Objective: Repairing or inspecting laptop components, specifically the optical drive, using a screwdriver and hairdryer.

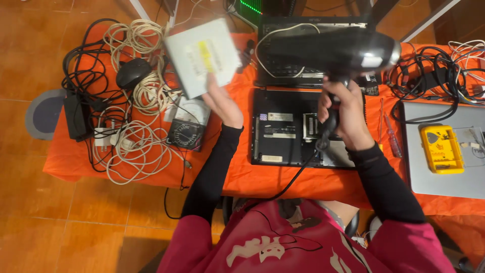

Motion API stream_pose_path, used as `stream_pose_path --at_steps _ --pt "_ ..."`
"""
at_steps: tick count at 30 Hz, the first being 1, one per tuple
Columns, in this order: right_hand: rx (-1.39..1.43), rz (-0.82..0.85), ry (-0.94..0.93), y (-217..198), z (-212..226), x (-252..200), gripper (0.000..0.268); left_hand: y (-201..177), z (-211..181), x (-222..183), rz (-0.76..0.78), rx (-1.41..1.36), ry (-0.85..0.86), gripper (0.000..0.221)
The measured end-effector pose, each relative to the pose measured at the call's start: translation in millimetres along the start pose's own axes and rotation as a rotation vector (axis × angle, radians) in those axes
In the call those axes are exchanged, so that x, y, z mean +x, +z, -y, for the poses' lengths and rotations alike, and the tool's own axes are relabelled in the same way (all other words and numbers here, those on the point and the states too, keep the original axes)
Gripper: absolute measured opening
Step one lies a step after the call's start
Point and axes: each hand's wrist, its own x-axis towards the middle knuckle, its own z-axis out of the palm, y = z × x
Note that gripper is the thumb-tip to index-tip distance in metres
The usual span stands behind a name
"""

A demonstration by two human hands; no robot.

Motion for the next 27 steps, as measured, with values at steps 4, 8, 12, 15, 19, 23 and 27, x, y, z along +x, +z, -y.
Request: stream_pose_path --at_steps 4,8,12,15,19,23,27 --pt "-0.054 0.075 0.036 45 -3 34 0.015 -33 18 27 -0.176 0.103 0.319 0.040" --pt "-0.079 0.166 0.048 94 -26 80 0.019 -98 36 -10 -0.278 0.549 0.611 0.037" --pt "-0.032 0.129 0.192 138 -62 121 0.015 -25 21 10 -0.231 0.566 0.589 0.037" --pt "-0.060 0.166 0.211 161 -85 149 0.018 -26 28 -8 -0.206 0.582 0.569 0.038" --pt "-0.186 0.186 0.236 166 -114 173 0.027 -21 50 -30 -0.154 0.607 0.528 0.039" --pt "-0.050 0.248 0.227 126 -155 192 0.037 -20 49 -42 -0.094 0.610 0.515 0.035" --pt "-0.474 0.590 -0.087 88 -190 230 0.039 -25 52 -41 -0.008 0.789 0.639 0.035"
